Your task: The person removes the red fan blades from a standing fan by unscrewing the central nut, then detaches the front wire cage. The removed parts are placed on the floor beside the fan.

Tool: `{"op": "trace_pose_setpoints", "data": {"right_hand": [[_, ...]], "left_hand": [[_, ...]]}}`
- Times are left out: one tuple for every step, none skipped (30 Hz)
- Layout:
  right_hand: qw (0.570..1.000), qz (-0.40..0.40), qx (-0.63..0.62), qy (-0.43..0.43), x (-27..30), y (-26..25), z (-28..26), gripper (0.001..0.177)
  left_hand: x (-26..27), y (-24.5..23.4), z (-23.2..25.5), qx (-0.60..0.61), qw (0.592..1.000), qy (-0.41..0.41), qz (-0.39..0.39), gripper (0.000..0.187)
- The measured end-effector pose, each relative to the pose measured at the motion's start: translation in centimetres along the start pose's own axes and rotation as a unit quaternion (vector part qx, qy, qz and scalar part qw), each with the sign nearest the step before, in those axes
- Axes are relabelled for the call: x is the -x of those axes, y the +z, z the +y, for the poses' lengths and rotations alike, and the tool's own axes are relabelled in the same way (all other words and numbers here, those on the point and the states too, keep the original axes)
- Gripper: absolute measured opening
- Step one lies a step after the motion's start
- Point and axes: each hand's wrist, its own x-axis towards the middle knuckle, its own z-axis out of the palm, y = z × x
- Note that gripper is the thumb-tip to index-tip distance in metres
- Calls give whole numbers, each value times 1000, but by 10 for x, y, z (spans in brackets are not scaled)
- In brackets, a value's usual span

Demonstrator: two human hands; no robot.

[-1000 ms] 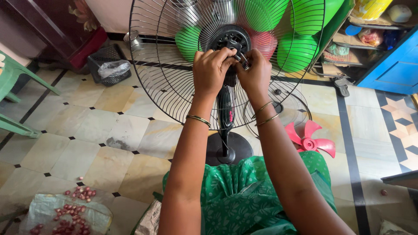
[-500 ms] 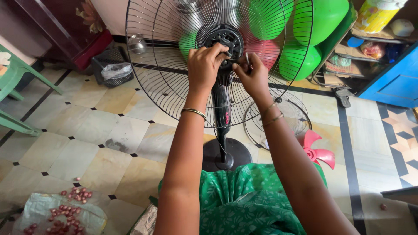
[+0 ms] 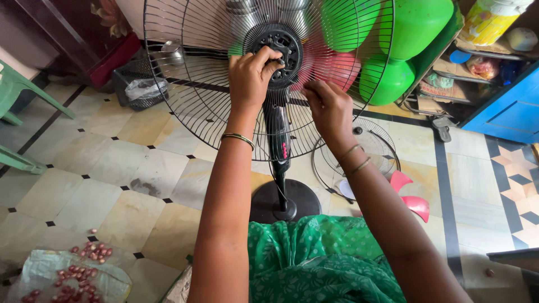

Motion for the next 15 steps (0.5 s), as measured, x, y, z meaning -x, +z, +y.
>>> {"op": "trace_pose_setpoints", "data": {"right_hand": [[1000, 0, 10, -15, -4, 2, -3, 10], [999, 0, 20, -30, -9, 4, -6, 11], [998, 0, 31, -46, -12, 6, -7, 13], [997, 8, 31, -69, -15, 7, -8, 13], [995, 16, 31, -91, -17, 9, -8, 13], [993, 23, 30, -114, -17, 10, -8, 13], [992, 18, 38, -117, -18, 11, -7, 14], [992, 13, 45, -120, -18, 11, -6, 15], [991, 8, 53, -122, -17, 11, -6, 16], [992, 4, 56, -116, -15, 11, -6, 15], [992, 2, 60, -110, -14, 10, -6, 14], [992, 0, 64, -105, -13, 9, -7, 14], [992, 1, 66, -104, -12, 8, -7, 13], [992, 1, 68, -102, -10, 7, -8, 13], [992, 3, 70, -102, -9, 6, -9, 12]], "left_hand": [[0, 0, 1, 0, 1000, 2, 0, 17], [0, 1, 1, 1, 1000, 5, 1, 17], [0, 1, 2, 3, 1000, 8, 4, 17], [-1, 1, 3, 5, 1000, 11, 6, 17], [-2, 2, 5, 7, 1000, 11, 8, 17], [-2, 2, 6, 10, 1000, 11, 10, 17], [-2, 3, 8, 13, 1000, 11, 13, 17], [-2, 3, 9, 16, 1000, 10, 16, 17], [-1, 3, 11, 20, 1000, 9, 18, 16], [-1, 3, 12, 24, 999, 8, 20, 16], [-1, 3, 13, 25, 1000, 8, 17, 16], [0, 3, 14, 26, 1000, 8, 14, 16], [0, 3, 15, 27, 1000, 7, 12, 16], [1, 4, 15, 28, 1000, 8, 9, 16], [0, 4, 16, 29, 999, 9, 8, 16]]}}
